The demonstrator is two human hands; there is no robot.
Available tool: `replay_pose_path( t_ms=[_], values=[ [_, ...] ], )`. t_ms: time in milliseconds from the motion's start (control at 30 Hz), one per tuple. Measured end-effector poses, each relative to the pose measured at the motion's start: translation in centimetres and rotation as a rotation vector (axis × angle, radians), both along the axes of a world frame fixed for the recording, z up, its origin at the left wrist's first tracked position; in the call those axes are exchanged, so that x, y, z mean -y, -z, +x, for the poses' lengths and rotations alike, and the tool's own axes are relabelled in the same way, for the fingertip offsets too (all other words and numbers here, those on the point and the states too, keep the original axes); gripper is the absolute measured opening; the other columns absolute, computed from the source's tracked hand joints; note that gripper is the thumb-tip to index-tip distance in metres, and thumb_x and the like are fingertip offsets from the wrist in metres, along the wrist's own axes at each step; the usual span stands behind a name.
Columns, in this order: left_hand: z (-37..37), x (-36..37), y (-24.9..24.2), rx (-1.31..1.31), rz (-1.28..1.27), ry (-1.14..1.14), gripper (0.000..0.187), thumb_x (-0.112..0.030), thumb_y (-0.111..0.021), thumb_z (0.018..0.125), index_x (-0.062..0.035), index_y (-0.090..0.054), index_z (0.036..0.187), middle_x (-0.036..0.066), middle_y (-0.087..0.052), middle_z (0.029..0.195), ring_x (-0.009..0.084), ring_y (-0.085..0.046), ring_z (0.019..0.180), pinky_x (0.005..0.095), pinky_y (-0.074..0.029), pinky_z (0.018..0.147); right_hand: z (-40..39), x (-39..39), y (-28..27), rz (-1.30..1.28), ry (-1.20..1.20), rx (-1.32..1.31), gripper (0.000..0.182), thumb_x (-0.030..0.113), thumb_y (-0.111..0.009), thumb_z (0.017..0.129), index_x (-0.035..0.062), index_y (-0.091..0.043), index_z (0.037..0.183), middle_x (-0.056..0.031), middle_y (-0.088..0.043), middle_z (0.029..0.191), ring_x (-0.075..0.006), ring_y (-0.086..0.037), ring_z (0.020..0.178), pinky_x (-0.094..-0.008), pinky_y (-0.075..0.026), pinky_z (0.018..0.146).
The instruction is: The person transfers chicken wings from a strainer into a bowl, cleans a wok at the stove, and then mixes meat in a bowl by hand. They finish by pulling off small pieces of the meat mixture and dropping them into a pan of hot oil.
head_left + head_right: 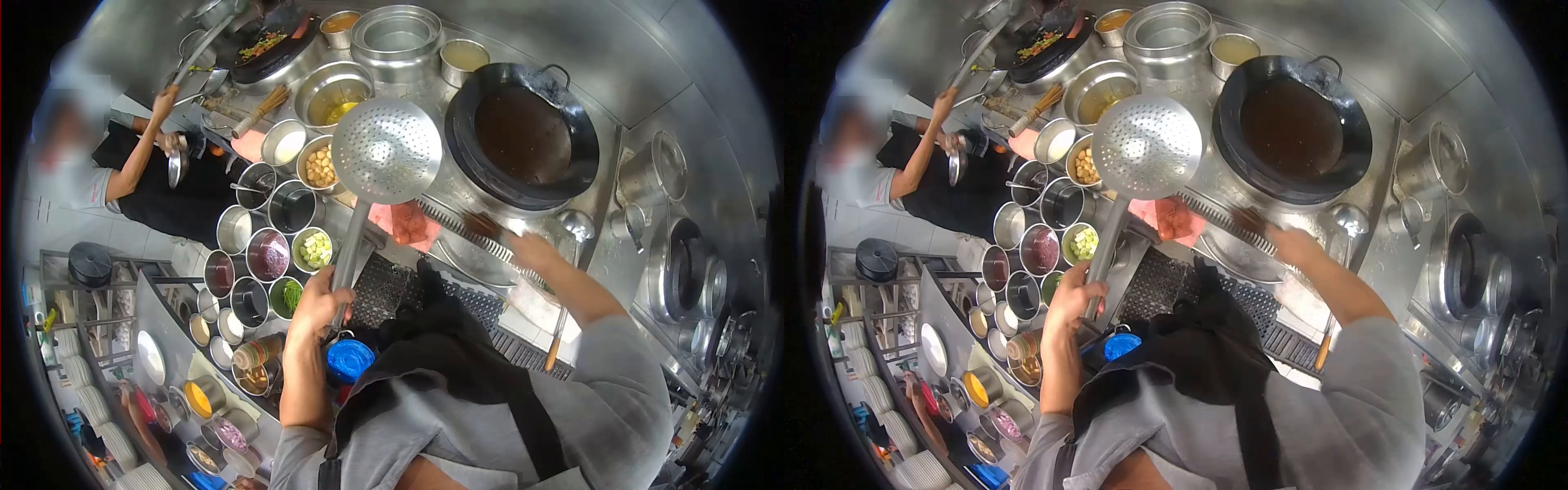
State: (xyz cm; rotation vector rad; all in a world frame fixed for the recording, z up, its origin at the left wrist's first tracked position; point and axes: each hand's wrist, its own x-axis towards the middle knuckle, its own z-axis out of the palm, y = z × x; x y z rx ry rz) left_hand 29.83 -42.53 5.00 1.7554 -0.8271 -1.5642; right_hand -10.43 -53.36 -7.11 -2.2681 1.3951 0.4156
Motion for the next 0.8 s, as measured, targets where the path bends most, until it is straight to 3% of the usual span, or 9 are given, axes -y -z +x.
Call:
replay_pose_path(
  t_ms=[33, 67, 167, 233, 333, 500, 633, 733, 800],
  values=[
    [0.1, 0.2, -0.1, -0.006, -0.012, -0.008, 0.027, 0.001, -0.06, 0.069, 0.0052, -0.051, 0.094, 0.007, -0.053, 0.063, 0.0152, -0.051, 0.045, 0.0277, -0.039, 0.042, -4.4, -1.1, 4.4, 0.039, -0.072, -0.066, 0.035, 0.019, -0.064, 0.072, 0.0079, -0.059, 0.104, -0.0211, -0.064, 0.089, -0.0369, -0.062, 0.086, -0.0453, -0.051, 0.075],
    [0.3, 0.4, -0.2, -0.021, -0.033, 0.01, 0.027, 0.001, -0.06, 0.069, 0.0054, -0.051, 0.094, 0.007, -0.054, 0.064, 0.0152, -0.051, 0.045, 0.0279, -0.039, 0.042, -4.1, -3.0, -0.3, 0.007, 0.07, -0.018, 0.026, 0.021, -0.064, 0.072, 0.0075, -0.061, 0.094, -0.0208, -0.065, 0.084, -0.037, -0.063, 0.082, -0.0448, -0.051, 0.074],
    [0.9, -0.9, -0.5, -0.012, -0.042, 0.014, 0.03, 0.002, -0.06, 0.069, 0.0062, -0.052, 0.097, 0.007, -0.054, 0.065, 0.015, -0.051, 0.045, 0.0277, -0.039, 0.041, -5.4, -6.9, -2.9, -0.038, 0.256, -0.022, 0.032, 0.022, -0.062, 0.072, 0.0084, -0.062, 0.101, -0.0202, -0.065, 0.084, -0.038, -0.063, 0.08, -0.0459, -0.051, 0.073],
    [1.6, -2.8, -0.6, -0.013, -0.006, -0.02, 0.033, 0.001, -0.06, 0.069, 0.0068, -0.052, 0.1, 0.007, -0.054, 0.065, 0.0148, -0.051, 0.045, 0.0271, -0.039, 0.042, -6.6, -8.8, -3.2, -0.117, 0.663, 0.044, 0.041, 0.023, -0.062, 0.073, 0.0072, -0.06, 0.111, -0.0229, -0.064, 0.086, -0.0385, -0.063, 0.081, -0.0477, -0.049, 0.078],
    [2.8, -6.3, -0.3, -0.047, 0.039, -0.058, 0.035, 0.001, -0.061, 0.067, 0.0069, -0.053, 0.101, 0.007, -0.054, 0.065, 0.0147, -0.051, 0.045, 0.0264, -0.04, 0.042, -8.1, -11.7, 1.4, -0.208, 0.904, 0.043, 0.054, 0.024, -0.061, 0.075, 0.0039, -0.052, 0.124, -0.025, -0.065, 0.087, -0.0398, -0.063, 0.082, -0.05, -0.048, 0.08],
    [3.8, -10.8, -0.2, -0.017, 0.128, -0.115, 0.036, 0.001, -0.061, 0.067, 0.0071, -0.053, 0.101, 0.007, -0.054, 0.066, 0.0149, -0.052, 0.046, 0.026, -0.04, 0.043, -7.4, -14.1, 8.9, -0.163, 0.881, -0.22, 0.058, 0.027, -0.057, 0.079, 0.0056, -0.045, 0.132, -0.0265, -0.063, 0.095, -0.0406, -0.062, 0.089, -0.0495, -0.047, 0.08],
    [3.9, -12.8, -0.8, -0.079, 0.154, -0.208, 0.04, 0.003, -0.062, 0.066, 0.0076, -0.051, 0.104, 0.007, -0.054, 0.068, 0.0156, -0.052, 0.047, 0.026, -0.042, 0.044, -6.9, -12.7, 9.2, -0.283, 0.933, -0.151, 0.044, 0.021, -0.057, 0.079, 0.0018, -0.055, 0.119, -0.0247, -0.061, 0.097, -0.0398, -0.061, 0.089, -0.0469, -0.047, 0.081],
    [3.5, -13.2, -0.7, -0.071, 0.181, -0.247, 0.039, 0.004, -0.061, 0.067, 0.0068, -0.051, 0.104, 0.007, -0.053, 0.068, 0.0151, -0.052, 0.047, 0.0259, -0.043, 0.045, -4.3, -9.0, 8.3, -0.502, 0.635, 0.213, 0.022, 0.012, -0.061, 0.077, 0.0027, -0.065, 0.097, -0.0195, -0.061, 0.092, -0.0368, -0.06, 0.084, -0.0435, -0.048, 0.076],
    [3.0, -13.5, -0.6, -0.104, 0.162, -0.275, 0.037, 0.004, -0.061, 0.068, 0.0057, -0.051, 0.103, 0.006, -0.054, 0.069, 0.0144, -0.052, 0.049, 0.0255, -0.043, 0.045, 1.0, -5.5, 8.8, -0.448, 0.595, 0.341, 0.017, 0.011, -0.062, 0.078, 0.0049, -0.066, 0.093, -0.0172, -0.062, 0.085, -0.0349, -0.06, 0.075, -0.0428, -0.048, 0.069]
  ],
)
